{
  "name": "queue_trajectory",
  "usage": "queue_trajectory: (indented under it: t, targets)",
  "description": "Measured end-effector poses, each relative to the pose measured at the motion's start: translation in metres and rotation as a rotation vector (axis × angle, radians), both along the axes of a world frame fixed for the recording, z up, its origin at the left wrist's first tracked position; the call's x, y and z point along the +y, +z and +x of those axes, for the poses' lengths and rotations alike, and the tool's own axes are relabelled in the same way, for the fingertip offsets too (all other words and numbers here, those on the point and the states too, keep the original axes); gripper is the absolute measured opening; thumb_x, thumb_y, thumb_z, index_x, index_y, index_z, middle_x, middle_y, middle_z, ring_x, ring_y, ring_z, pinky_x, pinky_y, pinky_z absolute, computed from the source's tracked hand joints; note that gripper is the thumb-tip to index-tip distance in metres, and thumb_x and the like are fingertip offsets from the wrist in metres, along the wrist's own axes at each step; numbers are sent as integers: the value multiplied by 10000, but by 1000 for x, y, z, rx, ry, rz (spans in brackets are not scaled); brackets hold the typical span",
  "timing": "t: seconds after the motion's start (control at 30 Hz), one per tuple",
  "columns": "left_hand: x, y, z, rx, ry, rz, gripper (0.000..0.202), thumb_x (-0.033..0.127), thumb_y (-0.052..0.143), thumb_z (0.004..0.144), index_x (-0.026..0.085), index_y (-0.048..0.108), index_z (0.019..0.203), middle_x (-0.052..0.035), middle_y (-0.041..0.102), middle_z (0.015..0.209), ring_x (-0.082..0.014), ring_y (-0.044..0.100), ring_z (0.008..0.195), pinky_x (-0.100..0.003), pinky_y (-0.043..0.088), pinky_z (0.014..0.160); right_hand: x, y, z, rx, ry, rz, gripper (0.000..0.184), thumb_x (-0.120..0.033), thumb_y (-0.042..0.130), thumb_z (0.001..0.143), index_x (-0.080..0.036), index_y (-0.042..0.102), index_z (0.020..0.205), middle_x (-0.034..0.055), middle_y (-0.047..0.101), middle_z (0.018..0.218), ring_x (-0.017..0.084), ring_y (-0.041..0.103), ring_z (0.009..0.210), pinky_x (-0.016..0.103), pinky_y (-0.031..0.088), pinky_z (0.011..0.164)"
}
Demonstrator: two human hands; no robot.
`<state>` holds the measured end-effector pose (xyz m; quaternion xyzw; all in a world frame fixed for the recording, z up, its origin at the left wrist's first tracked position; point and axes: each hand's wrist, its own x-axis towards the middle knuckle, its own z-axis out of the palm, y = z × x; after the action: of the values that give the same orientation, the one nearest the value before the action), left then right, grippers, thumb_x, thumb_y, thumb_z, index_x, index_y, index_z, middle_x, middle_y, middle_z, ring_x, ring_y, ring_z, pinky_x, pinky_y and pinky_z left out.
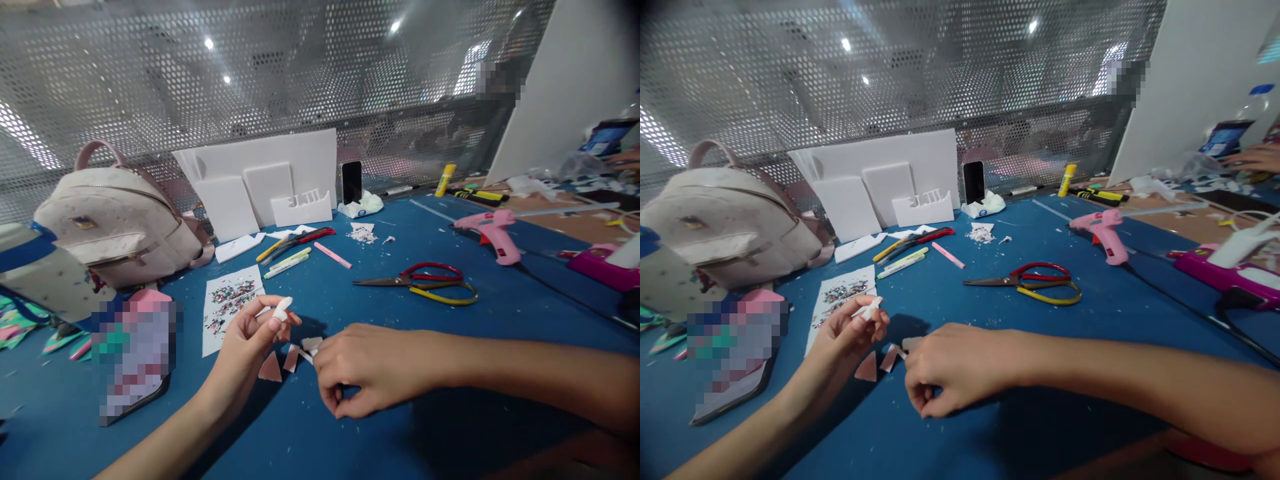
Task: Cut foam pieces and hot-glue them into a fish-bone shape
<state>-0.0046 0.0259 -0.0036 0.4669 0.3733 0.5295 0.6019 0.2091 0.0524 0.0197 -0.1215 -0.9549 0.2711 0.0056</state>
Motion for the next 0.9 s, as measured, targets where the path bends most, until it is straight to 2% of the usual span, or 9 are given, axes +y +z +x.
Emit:
queue_trajectory:
  t: [0.1, 0.17, 0.23, 0.33, 0.43, 0.53, 0.67, 0.77, 0.9]
  targets:
    - [0, 0, -2, 35, 0, 14, 394, 480, 838, 779, 207, 681, 1016, 6, 678, 821, -85, 548, 698, -190, 446, 714, 31, 12, 15, 11, -111, 34, 48, -180, 775, 825, -220, 756, 846, -44, 743, 861, 113, 679, 814, 207, 470, 706]
    - [1, 1, -5, 77, 2, 32, 369, 472, 819, 804, 218, 674, 1029, 11, 681, 832, -83, 557, 707, -187, 451, 721, 66, 19, 37, 40, -310, 119, 38, -215, 705, 902, -206, 742, 905, -17, 738, 902, 132, 674, 818, 260, 512, 775]
    - [3, 2, -8, 137, 4, 59, 338, 442, 811, 819, 225, 672, 1038, 8, 695, 857, -91, 589, 749, -191, 459, 751, 103, 22, 66, 71, -567, 234, 193, -328, 651, 969, -154, 687, 1045, 50, 705, 1035, 183, 674, 893, 375, 565, 812]
    - [7, 2, -13, 255, 8, 100, 309, 374, 832, 805, 215, 686, 1026, -16, 717, 922, -129, 638, 867, -216, 467, 824, 145, 15, 108, 129, -870, 373, 316, -353, 617, 994, -177, 611, 1256, 97, 635, 1254, 228, 658, 1039, 436, 575, 876]
    - [11, -2, -16, 362, 16, 120, 293, 365, 820, 816, 206, 695, 1028, -22, 710, 954, -143, 640, 898, -232, 466, 828, 160, 4, 124, 184, -986, 445, 331, -351, 620, 992, -184, 604, 1277, 102, 620, 1291, 241, 648, 1076, 454, 567, 902]
    - [15, -6, -17, 443, 8, 113, 265, 395, 760, 868, 182, 694, 1011, -16, 699, 896, -143, 646, 848, -255, 483, 780, 148, 1, 108, 248, -936, 435, 304, -352, 613, 996, -184, 619, 1249, 99, 628, 1276, 235, 648, 1069, 451, 565, 904]
    - [19, -7, -18, 547, 1, 100, 262, 409, 657, 955, 148, 672, 959, 14, 650, 769, -148, 648, 738, -321, 537, 733, 97, 7, 54, 341, -682, 312, 235, -361, 661, 957, -188, 648, 1116, 69, 675, 1154, 206, 644, 1001, 396, 529, 912]
    - [21, -3, -18, 607, -7, 105, 274, 410, 631, 976, 149, 664, 899, 20, 647, 758, -129, 637, 691, -303, 549, 694, 54, 11, 18, 354, -498, 177, 341, -416, 712, 910, -215, 617, 1169, 46, 683, 1143, 180, 634, 977, 299, 509, 830]
    - [22, 2, -14, 642, -80, 106, 308, 422, 654, 953, 153, 692, 806, 15, 671, 689, -107, 609, 586, -244, 498, 589, 28, 11, -6, 335, -422, 56, 165, -327, 656, 949, -198, 656, 1052, 34, 701, 1035, 171, 619, 901, 281, 449, 747]
